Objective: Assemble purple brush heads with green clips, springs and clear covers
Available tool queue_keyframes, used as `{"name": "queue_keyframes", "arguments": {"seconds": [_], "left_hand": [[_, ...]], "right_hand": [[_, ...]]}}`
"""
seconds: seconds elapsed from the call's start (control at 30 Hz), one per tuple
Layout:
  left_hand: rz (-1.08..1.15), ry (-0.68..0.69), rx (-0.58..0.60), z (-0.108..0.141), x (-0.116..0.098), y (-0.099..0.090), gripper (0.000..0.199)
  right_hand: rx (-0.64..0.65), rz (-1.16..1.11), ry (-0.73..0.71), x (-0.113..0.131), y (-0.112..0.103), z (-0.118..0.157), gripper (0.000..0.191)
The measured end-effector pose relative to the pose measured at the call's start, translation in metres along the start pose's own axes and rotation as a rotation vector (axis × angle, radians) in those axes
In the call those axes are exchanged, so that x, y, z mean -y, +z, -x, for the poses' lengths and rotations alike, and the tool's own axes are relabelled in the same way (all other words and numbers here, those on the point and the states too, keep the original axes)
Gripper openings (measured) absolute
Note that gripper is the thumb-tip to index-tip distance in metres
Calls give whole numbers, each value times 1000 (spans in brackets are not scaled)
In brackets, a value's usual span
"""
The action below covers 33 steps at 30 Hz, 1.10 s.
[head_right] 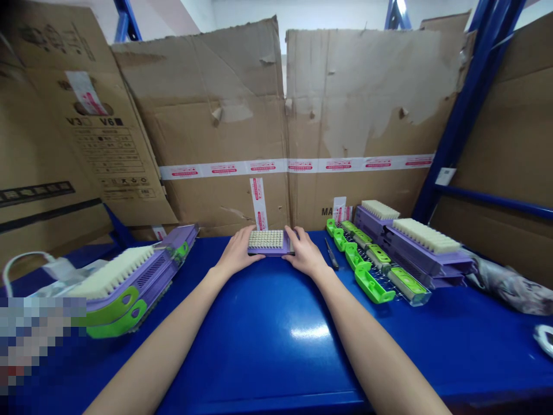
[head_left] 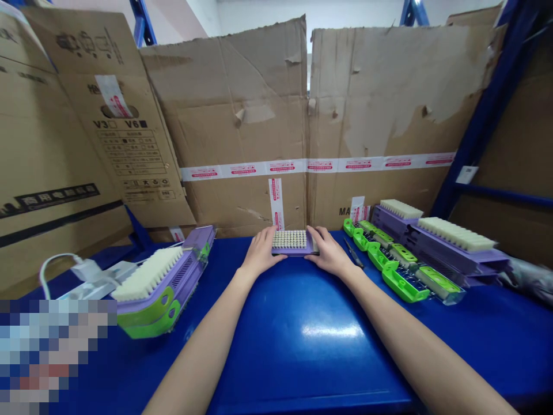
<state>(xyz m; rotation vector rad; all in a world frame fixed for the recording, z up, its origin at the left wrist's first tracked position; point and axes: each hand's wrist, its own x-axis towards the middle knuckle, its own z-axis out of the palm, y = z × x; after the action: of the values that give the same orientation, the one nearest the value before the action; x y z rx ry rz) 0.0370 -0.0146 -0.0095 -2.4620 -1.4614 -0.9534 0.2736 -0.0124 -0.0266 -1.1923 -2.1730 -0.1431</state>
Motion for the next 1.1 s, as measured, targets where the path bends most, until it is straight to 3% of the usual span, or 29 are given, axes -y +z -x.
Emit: {"name": "queue_keyframes", "arguments": {"seconds": [0.17, 0.37, 0.53, 0.7, 1.1], "left_hand": [[270, -142, 79, 0, 14, 0, 87], [391, -156, 99, -3, 10, -1, 75], [297, -126, 74, -2, 0, -4, 66], [160, 45, 34, -2, -9, -6, 60], [62, 170, -17, -8, -12, -7, 52]], "right_hand": [[2, 2, -3, -13, 2, 0, 88], [10, 87, -37, -10, -1, 1, 83], [-12, 199, -71, -9, -4, 0, 80], [-38, 276, -39, -8, -6, 0, 78], [-117, 319, -87, -5, -9, -1, 80]]}}
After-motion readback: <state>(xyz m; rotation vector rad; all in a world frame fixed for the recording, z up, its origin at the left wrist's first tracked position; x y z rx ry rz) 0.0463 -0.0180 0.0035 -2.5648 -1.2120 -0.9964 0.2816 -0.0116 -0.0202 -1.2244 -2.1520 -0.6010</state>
